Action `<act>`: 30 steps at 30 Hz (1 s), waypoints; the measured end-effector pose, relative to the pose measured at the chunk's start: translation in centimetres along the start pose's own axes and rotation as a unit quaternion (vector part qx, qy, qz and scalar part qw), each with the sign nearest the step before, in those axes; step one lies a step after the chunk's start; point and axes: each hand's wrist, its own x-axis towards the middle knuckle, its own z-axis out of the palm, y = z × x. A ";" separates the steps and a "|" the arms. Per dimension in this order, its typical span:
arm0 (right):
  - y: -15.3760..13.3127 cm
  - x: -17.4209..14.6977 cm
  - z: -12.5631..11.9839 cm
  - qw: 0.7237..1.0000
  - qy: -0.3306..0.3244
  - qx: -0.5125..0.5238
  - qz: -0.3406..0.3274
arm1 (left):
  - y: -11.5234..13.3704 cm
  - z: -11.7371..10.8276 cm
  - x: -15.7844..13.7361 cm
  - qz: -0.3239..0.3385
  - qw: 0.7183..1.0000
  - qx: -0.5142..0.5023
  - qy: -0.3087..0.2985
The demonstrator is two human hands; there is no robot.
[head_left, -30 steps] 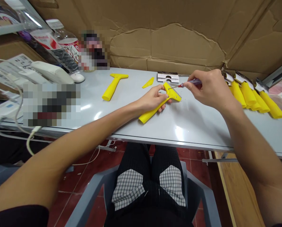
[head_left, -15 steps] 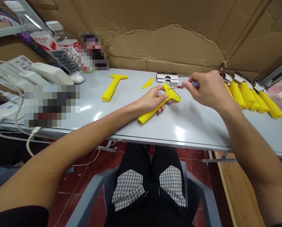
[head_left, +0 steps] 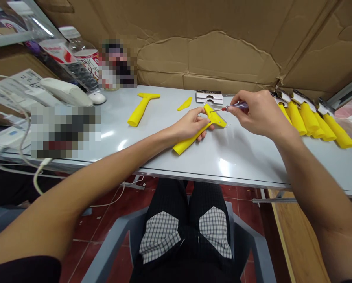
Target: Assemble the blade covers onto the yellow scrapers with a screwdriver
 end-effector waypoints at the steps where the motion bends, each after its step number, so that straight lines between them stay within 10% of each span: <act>1: 0.0 0.0 0.0 1.000 0.000 0.003 0.001 | 0.1 0.0 0.0 0.000 1.000 0.001 -0.001; 18: 0.3 0.2 -0.5 0.999 -0.027 0.009 -0.014 | -0.1 0.0 0.1 -0.010 1.000 0.015 0.007; 30: 1.9 0.8 2.0 0.982 -0.181 -0.038 -0.034 | 0.0 -0.1 -0.1 0.013 1.000 0.010 -0.013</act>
